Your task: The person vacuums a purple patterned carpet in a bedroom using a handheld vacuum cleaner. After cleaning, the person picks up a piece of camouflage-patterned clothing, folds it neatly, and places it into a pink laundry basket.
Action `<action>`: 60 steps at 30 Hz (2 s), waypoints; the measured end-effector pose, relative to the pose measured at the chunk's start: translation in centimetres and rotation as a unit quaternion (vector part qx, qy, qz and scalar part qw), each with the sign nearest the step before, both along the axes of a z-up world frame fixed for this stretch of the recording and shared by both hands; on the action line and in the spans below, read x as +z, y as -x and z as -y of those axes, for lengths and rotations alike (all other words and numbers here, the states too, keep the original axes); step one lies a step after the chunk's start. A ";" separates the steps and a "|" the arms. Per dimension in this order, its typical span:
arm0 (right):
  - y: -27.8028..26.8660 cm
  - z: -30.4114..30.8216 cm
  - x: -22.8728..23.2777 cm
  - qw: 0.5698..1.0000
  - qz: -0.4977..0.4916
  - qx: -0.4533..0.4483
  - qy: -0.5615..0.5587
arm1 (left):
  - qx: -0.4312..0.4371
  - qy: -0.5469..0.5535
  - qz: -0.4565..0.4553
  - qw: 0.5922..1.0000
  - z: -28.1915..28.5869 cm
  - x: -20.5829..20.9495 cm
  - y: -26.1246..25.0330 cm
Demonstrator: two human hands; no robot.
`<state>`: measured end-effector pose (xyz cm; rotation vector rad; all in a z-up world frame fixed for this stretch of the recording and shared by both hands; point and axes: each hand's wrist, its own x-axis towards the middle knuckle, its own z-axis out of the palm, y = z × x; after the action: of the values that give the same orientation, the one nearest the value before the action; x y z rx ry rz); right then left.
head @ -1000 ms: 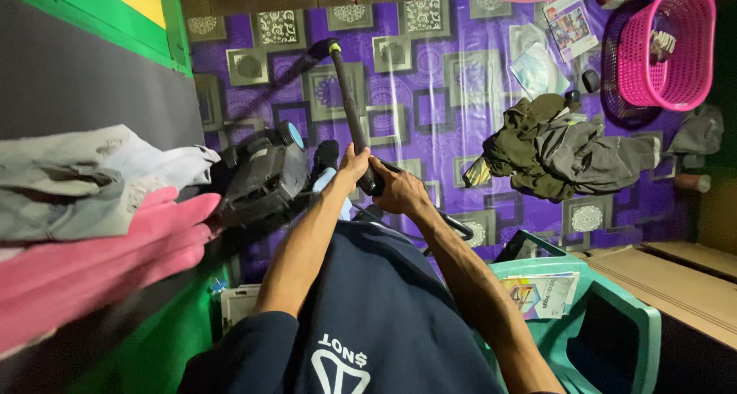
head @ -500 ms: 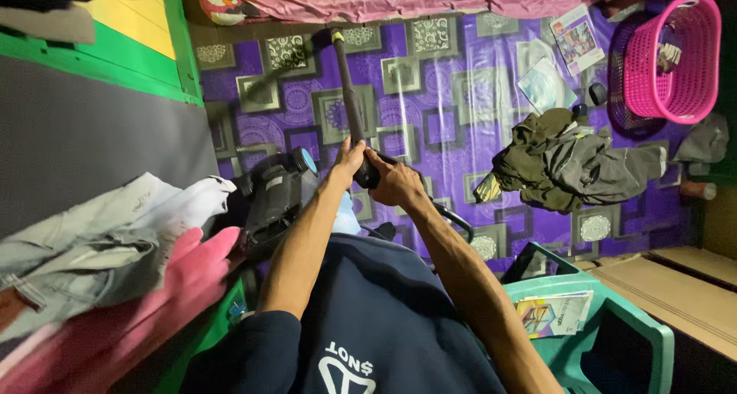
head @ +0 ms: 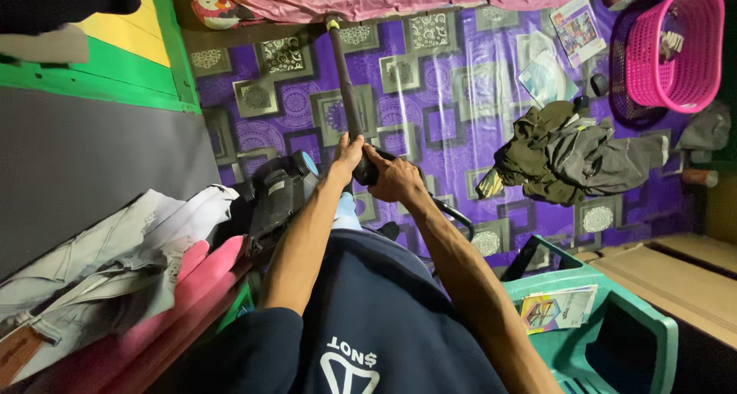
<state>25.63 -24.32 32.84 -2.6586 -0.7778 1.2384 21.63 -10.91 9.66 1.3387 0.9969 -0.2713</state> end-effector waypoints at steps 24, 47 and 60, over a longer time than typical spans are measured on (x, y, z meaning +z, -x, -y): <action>14.2 13.0 5.6 0.988 -0.018 -0.133 -0.072 | -0.243 0.006 -0.072 0.967 12.9 7.0 11.2; 1.0 4.2 1.3 0.981 0.015 -0.183 -0.057 | -0.174 0.056 0.025 0.983 3.7 -2.2 -4.5; -3.5 1.3 -0.2 0.987 0.040 -0.140 -0.065 | -0.100 0.032 0.000 0.994 0.9 2.3 -8.2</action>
<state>29.15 -25.66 32.62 -2.6116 -0.4544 0.9837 29.88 -11.86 11.94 1.3819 0.8477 -0.4521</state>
